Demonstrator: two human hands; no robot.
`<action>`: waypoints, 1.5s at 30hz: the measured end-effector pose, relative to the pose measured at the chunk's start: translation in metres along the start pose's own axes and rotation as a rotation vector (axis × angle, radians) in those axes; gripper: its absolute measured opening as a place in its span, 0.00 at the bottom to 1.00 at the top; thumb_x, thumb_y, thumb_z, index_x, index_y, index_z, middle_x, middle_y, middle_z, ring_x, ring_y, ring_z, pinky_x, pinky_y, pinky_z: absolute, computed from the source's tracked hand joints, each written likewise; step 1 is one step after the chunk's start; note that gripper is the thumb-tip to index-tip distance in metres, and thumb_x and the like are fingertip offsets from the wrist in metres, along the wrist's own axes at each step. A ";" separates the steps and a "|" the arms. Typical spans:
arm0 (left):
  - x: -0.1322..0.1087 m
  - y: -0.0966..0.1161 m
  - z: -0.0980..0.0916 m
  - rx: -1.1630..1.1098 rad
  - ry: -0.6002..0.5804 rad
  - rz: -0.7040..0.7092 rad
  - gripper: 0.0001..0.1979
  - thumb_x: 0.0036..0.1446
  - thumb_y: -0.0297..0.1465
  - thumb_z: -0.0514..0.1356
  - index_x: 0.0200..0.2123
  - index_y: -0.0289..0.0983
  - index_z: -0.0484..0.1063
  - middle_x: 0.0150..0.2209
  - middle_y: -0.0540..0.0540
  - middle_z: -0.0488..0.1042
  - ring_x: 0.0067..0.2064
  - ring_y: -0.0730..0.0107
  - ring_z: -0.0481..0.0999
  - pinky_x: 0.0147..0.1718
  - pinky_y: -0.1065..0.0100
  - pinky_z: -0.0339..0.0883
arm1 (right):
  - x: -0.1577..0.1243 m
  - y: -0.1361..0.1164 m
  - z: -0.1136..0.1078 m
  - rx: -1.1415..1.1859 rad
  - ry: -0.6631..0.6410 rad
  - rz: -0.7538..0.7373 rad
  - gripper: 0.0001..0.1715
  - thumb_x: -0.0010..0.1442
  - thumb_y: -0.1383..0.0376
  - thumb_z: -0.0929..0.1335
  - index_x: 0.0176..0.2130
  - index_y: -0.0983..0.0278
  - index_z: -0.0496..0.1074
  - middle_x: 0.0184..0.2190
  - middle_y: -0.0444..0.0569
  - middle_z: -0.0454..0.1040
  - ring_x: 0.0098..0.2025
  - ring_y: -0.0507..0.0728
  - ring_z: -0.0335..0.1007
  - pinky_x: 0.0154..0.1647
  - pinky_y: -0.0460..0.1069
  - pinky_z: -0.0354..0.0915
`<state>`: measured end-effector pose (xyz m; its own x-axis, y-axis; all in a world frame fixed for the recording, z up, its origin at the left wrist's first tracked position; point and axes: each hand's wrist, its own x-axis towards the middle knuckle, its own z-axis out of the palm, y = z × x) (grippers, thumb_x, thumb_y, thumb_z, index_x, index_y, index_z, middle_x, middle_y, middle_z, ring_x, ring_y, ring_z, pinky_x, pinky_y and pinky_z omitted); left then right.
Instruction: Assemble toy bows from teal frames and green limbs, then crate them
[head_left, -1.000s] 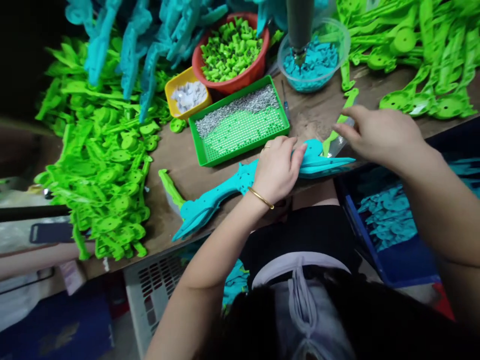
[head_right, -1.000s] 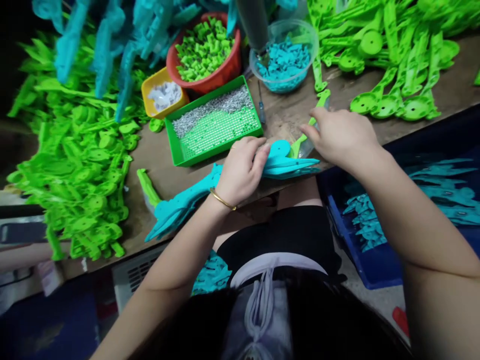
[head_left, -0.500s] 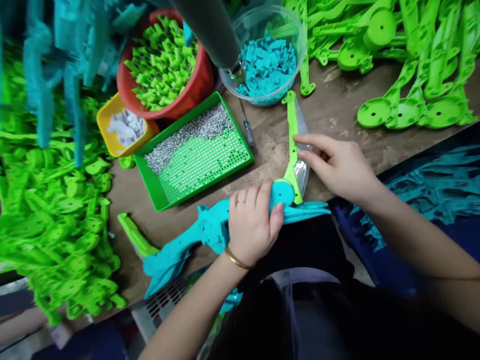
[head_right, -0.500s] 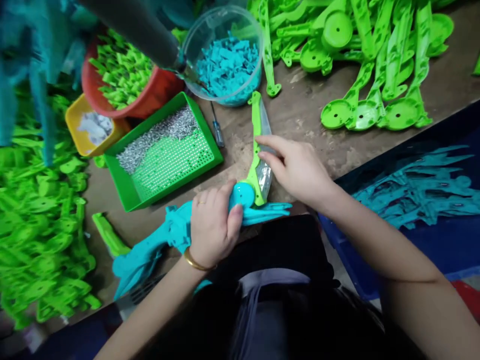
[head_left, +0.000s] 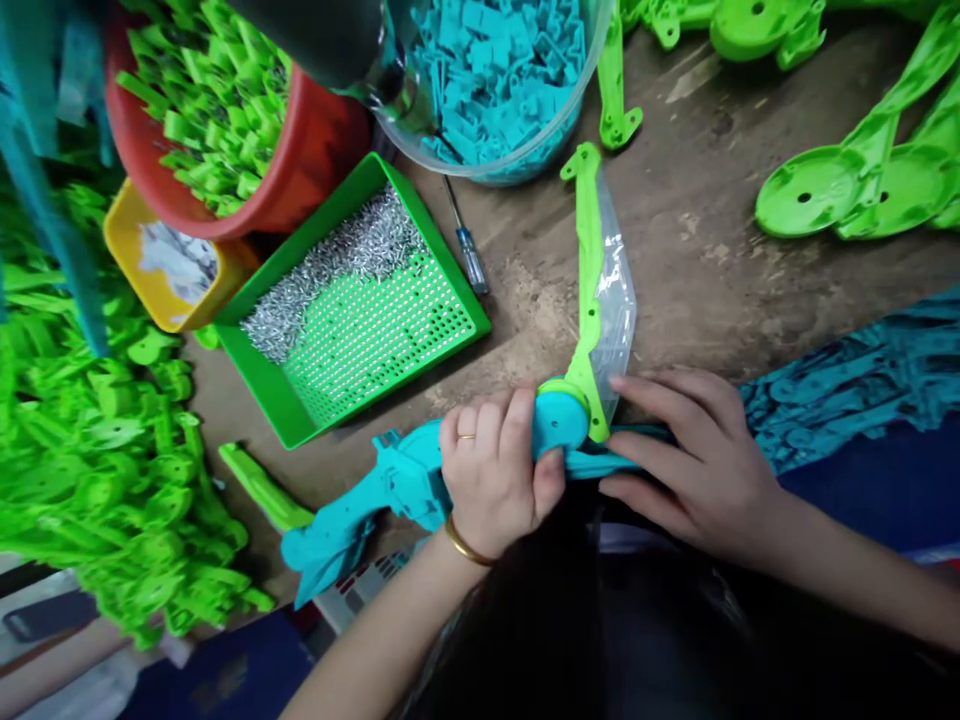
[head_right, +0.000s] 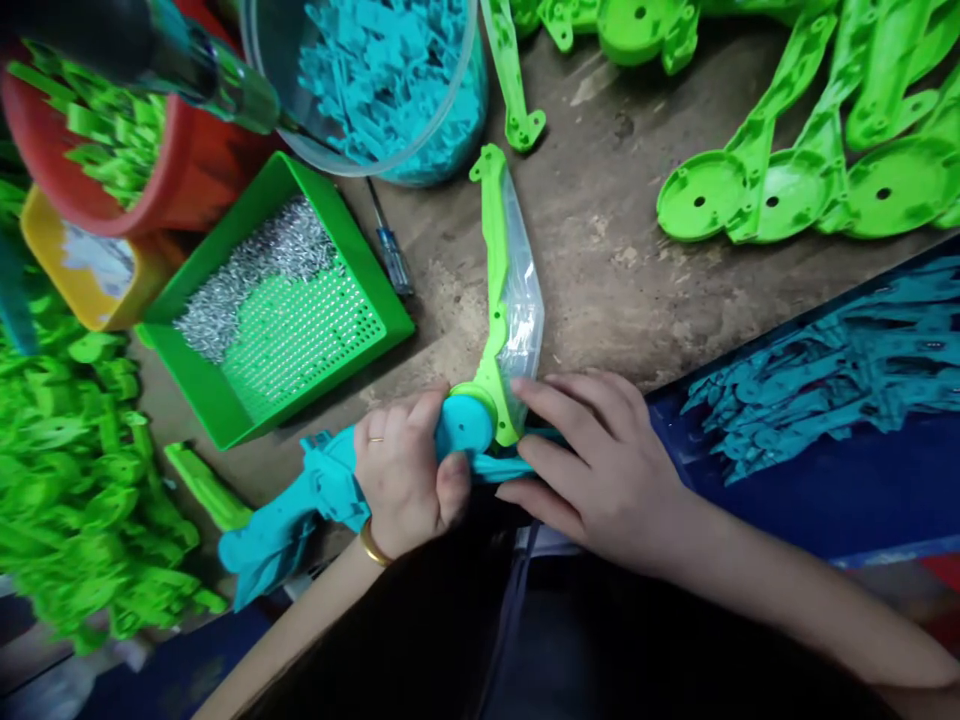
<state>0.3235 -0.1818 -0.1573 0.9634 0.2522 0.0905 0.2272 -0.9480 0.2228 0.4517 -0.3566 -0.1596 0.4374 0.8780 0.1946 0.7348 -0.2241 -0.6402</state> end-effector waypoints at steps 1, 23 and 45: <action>0.000 0.000 0.000 -0.006 -0.003 0.000 0.27 0.64 0.42 0.42 0.58 0.32 0.63 0.43 0.36 0.74 0.40 0.54 0.69 0.41 0.55 0.57 | 0.000 0.001 0.002 -0.007 -0.001 -0.011 0.10 0.57 0.57 0.70 0.38 0.59 0.77 0.56 0.52 0.71 0.57 0.64 0.63 0.57 0.63 0.63; -0.004 0.004 0.008 0.053 0.057 -0.003 0.27 0.64 0.41 0.42 0.57 0.29 0.65 0.43 0.35 0.73 0.41 0.54 0.69 0.44 0.56 0.56 | -0.008 0.002 0.011 -0.086 -0.080 -0.044 0.15 0.62 0.56 0.65 0.46 0.56 0.74 0.63 0.52 0.62 0.63 0.65 0.57 0.65 0.69 0.48; 0.010 0.012 -0.016 -0.026 -0.217 -0.134 0.28 0.66 0.43 0.42 0.59 0.30 0.62 0.46 0.35 0.72 0.47 0.53 0.69 0.47 0.55 0.58 | -0.018 -0.017 0.024 1.063 0.112 0.881 0.18 0.56 0.53 0.70 0.38 0.66 0.74 0.22 0.43 0.73 0.19 0.47 0.67 0.17 0.42 0.65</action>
<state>0.3335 -0.1875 -0.1382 0.9334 0.3251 -0.1517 0.3541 -0.9030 0.2435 0.4190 -0.3587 -0.1698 0.6220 0.5669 -0.5401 -0.5248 -0.2100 -0.8249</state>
